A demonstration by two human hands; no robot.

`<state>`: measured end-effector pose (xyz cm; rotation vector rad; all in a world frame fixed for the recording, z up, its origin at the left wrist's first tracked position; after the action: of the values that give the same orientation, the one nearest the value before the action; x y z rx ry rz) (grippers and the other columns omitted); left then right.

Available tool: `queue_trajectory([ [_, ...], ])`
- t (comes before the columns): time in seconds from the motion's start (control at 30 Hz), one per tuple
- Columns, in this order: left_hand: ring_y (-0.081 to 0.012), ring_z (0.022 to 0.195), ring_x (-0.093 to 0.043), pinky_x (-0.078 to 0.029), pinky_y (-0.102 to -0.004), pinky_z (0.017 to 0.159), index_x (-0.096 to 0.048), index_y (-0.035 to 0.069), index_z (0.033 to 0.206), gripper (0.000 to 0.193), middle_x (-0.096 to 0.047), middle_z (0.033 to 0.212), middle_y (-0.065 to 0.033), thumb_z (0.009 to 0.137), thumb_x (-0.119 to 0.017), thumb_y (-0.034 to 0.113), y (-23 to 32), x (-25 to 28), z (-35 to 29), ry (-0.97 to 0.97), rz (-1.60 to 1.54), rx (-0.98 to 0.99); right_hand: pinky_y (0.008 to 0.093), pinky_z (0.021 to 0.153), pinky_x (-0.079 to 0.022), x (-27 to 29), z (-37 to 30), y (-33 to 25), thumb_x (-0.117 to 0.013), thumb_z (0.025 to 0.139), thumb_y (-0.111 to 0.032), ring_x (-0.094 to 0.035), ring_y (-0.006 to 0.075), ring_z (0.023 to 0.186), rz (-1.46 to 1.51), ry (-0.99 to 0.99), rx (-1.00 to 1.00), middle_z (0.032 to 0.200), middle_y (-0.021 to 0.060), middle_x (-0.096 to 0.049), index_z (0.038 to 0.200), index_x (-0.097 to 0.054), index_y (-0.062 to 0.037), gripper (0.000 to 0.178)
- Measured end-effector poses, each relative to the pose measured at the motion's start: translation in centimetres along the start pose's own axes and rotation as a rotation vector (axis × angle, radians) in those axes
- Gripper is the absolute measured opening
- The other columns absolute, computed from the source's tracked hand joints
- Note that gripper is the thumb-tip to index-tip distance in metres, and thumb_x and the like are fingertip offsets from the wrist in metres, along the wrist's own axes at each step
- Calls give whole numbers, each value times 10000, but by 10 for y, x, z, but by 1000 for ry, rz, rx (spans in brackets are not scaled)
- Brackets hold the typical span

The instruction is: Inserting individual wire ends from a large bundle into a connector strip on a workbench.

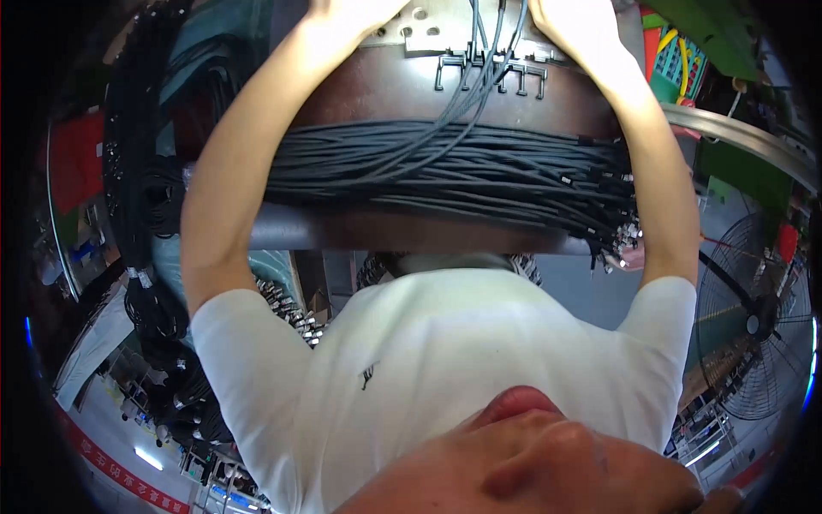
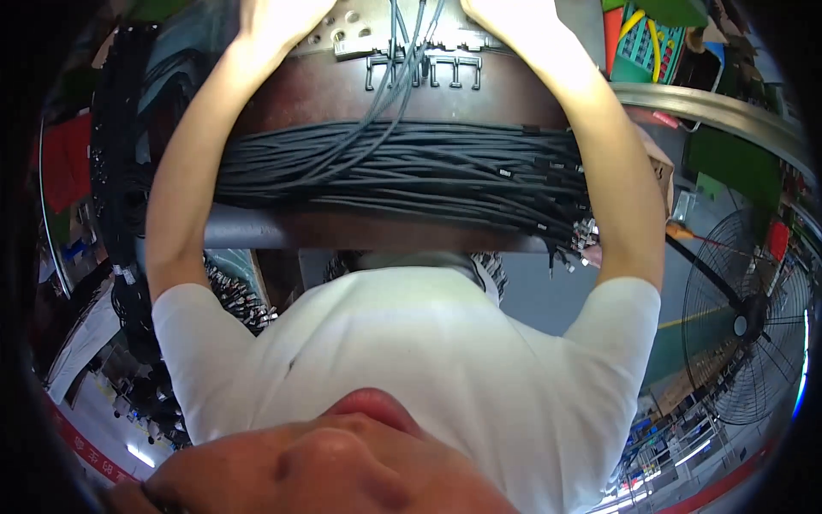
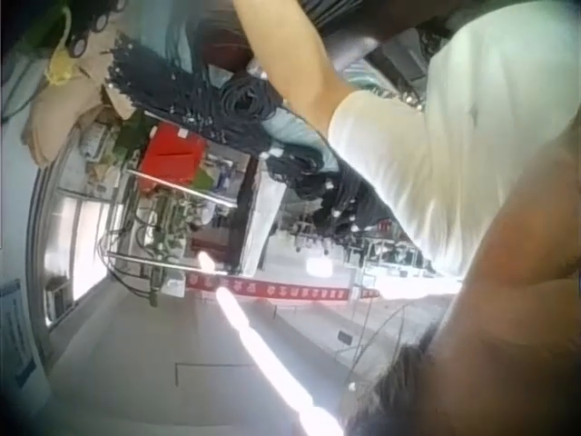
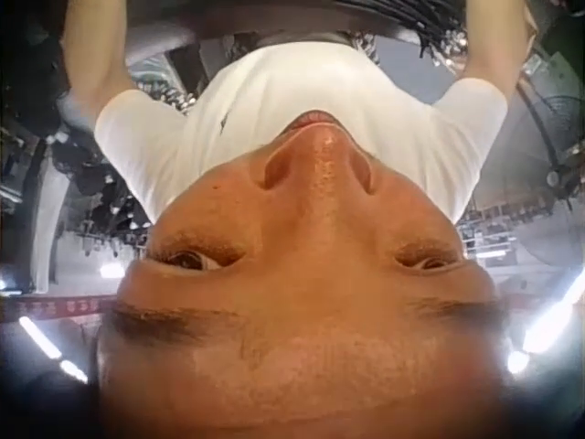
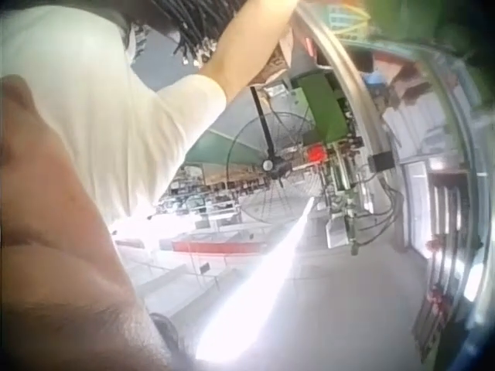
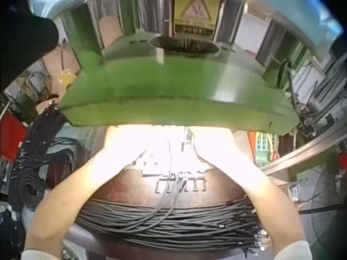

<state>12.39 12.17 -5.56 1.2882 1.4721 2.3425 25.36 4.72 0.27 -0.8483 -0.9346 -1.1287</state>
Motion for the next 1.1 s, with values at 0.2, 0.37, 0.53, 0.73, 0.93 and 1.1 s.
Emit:
queue_trajectory([
  [0.2,-308,918,-628,-493,-418,792,-646,33,1028,311,-654,1014,-173,894,-512,280,48,23,7,272,530,-124,462,804,-490,-14,-1,14,-473,892,-246,-621,367,892,-37,-86,-105,986,215,-643,1022,-634,-24,303],
  [0.37,-307,939,-621,-488,-412,814,-638,30,1053,314,-648,1035,-175,887,-545,279,39,21,9,249,548,-87,441,792,-494,-10,-13,26,-546,883,-321,-620,353,873,27,174,-64,988,190,-653,1020,-633,-22,340],
  [0.53,-306,965,-612,-482,-404,841,-628,26,1085,328,-642,1060,-177,879,-586,278,32,17,15,225,554,-55,379,691,-493,0,-12,45,-589,887,-296,-605,266,758,265,36,-396,848,124,-636,970,-635,-16,296],
  [0.73,-305,997,-601,-474,-394,873,-616,21,1123,360,-634,1091,-179,870,-636,276,36,30,-2,208,613,14,311,551,-480,2,-25,25,-620,893,-239,-576,154,608,806,-316,-925,653,43,-595,909,-635,-8,232],
  [0.93,-295,963,-612,-482,-370,858,-605,-16,1112,320,-641,1039,-180,895,-611,219,-4,36,-44,-49,121,590,338,830,-470,43,-64,21,-584,904,-148,-627,281,925,233,95,22,1111,152,-644,1144,-627,-31,270],
  [1.1,-339,1127,-582,-469,-390,940,-598,38,1214,417,-630,1145,-214,930,-544,337,98,-5,-303,-962,-356,419,415,912,-475,129,-356,110,-453,967,-78,-614,254,975,174,417,-739,1144,126,-620,1250,-513,29,309],
])
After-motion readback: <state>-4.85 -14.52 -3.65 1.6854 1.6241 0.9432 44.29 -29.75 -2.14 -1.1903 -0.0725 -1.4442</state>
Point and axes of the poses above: each hand's wrist, its own z-axis towards the middle knuckle, its own x-axis out of the back of the hand, y = z × x, the point moved 9 cm from there along z, towards the middle knuckle
